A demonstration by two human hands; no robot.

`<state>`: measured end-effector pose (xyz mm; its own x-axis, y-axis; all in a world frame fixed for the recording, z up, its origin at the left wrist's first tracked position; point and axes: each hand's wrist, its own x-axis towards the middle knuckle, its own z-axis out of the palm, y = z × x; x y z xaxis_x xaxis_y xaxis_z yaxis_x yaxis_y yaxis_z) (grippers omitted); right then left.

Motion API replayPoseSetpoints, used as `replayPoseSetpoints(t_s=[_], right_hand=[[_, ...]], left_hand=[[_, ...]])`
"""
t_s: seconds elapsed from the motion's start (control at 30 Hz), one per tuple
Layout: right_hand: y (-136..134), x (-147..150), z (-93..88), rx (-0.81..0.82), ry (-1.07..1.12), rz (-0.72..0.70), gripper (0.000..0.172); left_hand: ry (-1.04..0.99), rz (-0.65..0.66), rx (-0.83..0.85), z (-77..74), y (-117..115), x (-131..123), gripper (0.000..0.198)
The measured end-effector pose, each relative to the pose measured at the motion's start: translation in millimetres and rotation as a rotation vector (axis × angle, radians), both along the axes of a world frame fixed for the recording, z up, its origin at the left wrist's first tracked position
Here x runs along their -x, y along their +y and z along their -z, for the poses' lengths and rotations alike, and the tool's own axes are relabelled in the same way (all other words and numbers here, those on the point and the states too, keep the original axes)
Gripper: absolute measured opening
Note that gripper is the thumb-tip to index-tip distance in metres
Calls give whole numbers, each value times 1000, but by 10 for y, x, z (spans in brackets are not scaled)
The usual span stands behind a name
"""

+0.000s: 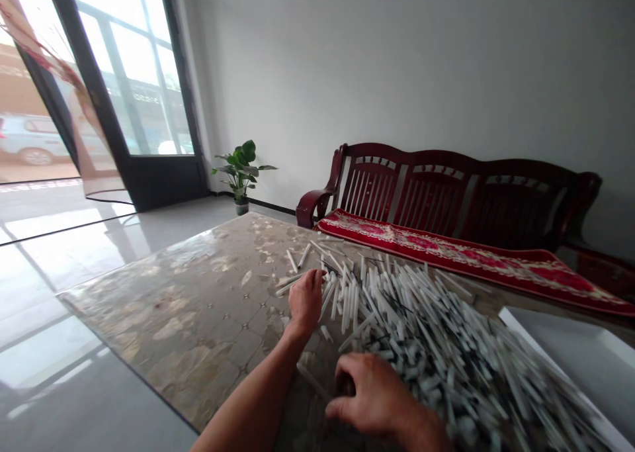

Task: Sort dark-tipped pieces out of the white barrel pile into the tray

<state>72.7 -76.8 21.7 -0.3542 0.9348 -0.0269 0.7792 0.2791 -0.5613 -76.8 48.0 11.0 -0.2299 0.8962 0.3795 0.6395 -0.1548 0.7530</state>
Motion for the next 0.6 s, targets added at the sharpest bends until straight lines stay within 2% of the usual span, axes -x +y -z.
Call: replayPoseSetpoints(t_s=[0.1,0.2,0.33,0.47,0.6], right_hand=[[-77,69,70,-24,-162,-29,10],[-58,53,117,-41,-236,4,12],[89,-93,102,-66,-143,132,11],[292,-347,105,-120,90,372,13],[414,-560,171,-180,291,558,32]], left_hand=[[-75,-27,32,-41,31,67,32],[-114,-56,46,-122,46,188,33],[32,-75,135,-252,1,323,31],[345,72,236,-314,-106,293,24],[592,337,287,-265,-246,175,20]])
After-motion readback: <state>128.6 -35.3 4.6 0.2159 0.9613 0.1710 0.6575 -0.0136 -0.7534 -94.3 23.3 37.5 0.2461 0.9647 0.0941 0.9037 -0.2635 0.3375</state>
